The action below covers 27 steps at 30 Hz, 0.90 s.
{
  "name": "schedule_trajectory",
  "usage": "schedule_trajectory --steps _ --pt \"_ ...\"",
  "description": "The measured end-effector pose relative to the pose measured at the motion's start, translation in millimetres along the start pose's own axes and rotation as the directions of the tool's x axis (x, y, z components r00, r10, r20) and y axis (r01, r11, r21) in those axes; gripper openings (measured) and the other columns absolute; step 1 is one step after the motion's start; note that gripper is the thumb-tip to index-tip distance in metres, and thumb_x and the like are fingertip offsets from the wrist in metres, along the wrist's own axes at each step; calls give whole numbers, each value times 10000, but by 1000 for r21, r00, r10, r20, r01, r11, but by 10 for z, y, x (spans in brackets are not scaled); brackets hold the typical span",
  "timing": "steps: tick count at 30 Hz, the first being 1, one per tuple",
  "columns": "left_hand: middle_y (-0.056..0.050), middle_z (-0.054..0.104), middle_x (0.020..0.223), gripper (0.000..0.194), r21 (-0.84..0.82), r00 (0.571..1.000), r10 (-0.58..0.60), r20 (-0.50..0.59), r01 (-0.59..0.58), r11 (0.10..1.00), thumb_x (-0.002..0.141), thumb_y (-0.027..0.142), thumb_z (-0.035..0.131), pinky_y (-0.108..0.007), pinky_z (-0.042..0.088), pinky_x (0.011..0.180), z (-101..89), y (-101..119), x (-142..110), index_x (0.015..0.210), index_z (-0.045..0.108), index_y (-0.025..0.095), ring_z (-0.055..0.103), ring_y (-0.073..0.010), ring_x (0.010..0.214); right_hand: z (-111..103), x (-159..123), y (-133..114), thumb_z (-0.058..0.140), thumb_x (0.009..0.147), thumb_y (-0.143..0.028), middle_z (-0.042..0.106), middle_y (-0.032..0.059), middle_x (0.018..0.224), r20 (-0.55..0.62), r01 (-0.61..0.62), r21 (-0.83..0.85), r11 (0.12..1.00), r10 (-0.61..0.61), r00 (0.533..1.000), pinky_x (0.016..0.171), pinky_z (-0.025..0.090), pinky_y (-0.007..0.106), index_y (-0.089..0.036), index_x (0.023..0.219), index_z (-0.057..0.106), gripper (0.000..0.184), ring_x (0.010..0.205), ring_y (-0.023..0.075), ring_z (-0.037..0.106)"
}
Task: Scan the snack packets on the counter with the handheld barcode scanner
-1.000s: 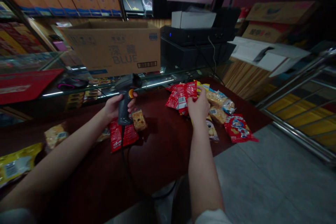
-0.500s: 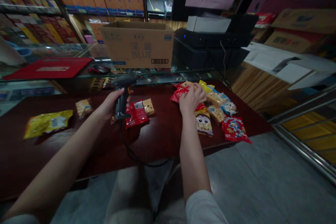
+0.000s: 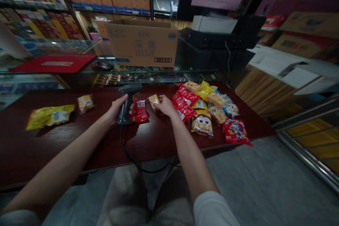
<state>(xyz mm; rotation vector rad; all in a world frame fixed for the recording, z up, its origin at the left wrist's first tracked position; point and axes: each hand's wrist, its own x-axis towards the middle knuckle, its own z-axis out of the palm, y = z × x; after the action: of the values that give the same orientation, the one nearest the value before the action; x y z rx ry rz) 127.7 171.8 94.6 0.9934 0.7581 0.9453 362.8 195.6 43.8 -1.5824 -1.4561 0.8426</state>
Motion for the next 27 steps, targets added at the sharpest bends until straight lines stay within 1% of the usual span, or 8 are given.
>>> schedule_trajectory --steps 4,8,11,13,17,20,23,27 --pt "-10 616 610 459 51 999 -42 17 41 998 798 572 721 -216 488 469 19 -36 -25 802 624 124 579 -105 464 -131 99 43 703 654 -182 685 53 1059 -121 -28 374 927 78 990 912 543 356 -203 1020 549 398 988 189 662" --pt "-49 654 655 436 108 994 -97 -46 102 989 818 538 722 -203 487 445 105 -43 -51 756 604 123 612 -116 486 -268 63 -19 658 657 -201 693 0 970 -26 -52 715 697 101 995 828 574 342 -241 979 551 341 908 177 666" --pt "-36 652 643 379 115 988 -69 -137 85 990 836 495 721 -204 499 447 137 -35 -61 816 595 137 616 -120 480 -373 -4 -87 608 678 -223 717 13 951 56 -86 859 504 74 996 822 578 342 -229 960 579 284 895 177 668" --pt "-30 651 636 385 136 986 -29 -163 52 989 826 502 726 -206 497 446 140 -22 -69 834 588 143 612 -122 473 -432 -44 -133 600 744 -317 733 47 985 85 -99 902 421 52 995 815 585 362 -212 978 602 257 909 197 673" --pt "-19 638 621 491 187 995 41 -87 -24 982 760 606 737 -209 461 430 171 10 -125 835 588 144 591 -120 457 -478 -77 -204 566 860 -552 725 65 886 110 -131 914 384 76 991 700 599 328 -196 990 630 384 814 199 674" --pt "-10 622 608 578 189 998 60 5 -60 980 698 693 736 -207 427 415 233 14 -194 805 577 148 560 -109 444 -457 -66 -219 601 891 -410 705 6 788 129 -163 934 318 125 984 651 595 260 -226 1020 630 227 708 147 665" --pt "-2 611 610 592 175 998 47 41 -53 983 702 709 721 -202 422 426 287 -10 -245 815 582 144 548 -98 448 -435 -50 -204 608 883 -297 704 -11 744 162 -196 948 253 146 976 710 627 298 -227 1008 620 144 661 141 664" --pt "5 607 616 612 158 997 57 49 -64 985 732 702 702 -207 422 443 303 -40 -250 930 618 129 550 -101 459 -431 -43 -191 609 851 -235 743 22 812 183 -217 935 281 142 973 712 635 331 -203 995 612 147 722 172 700"
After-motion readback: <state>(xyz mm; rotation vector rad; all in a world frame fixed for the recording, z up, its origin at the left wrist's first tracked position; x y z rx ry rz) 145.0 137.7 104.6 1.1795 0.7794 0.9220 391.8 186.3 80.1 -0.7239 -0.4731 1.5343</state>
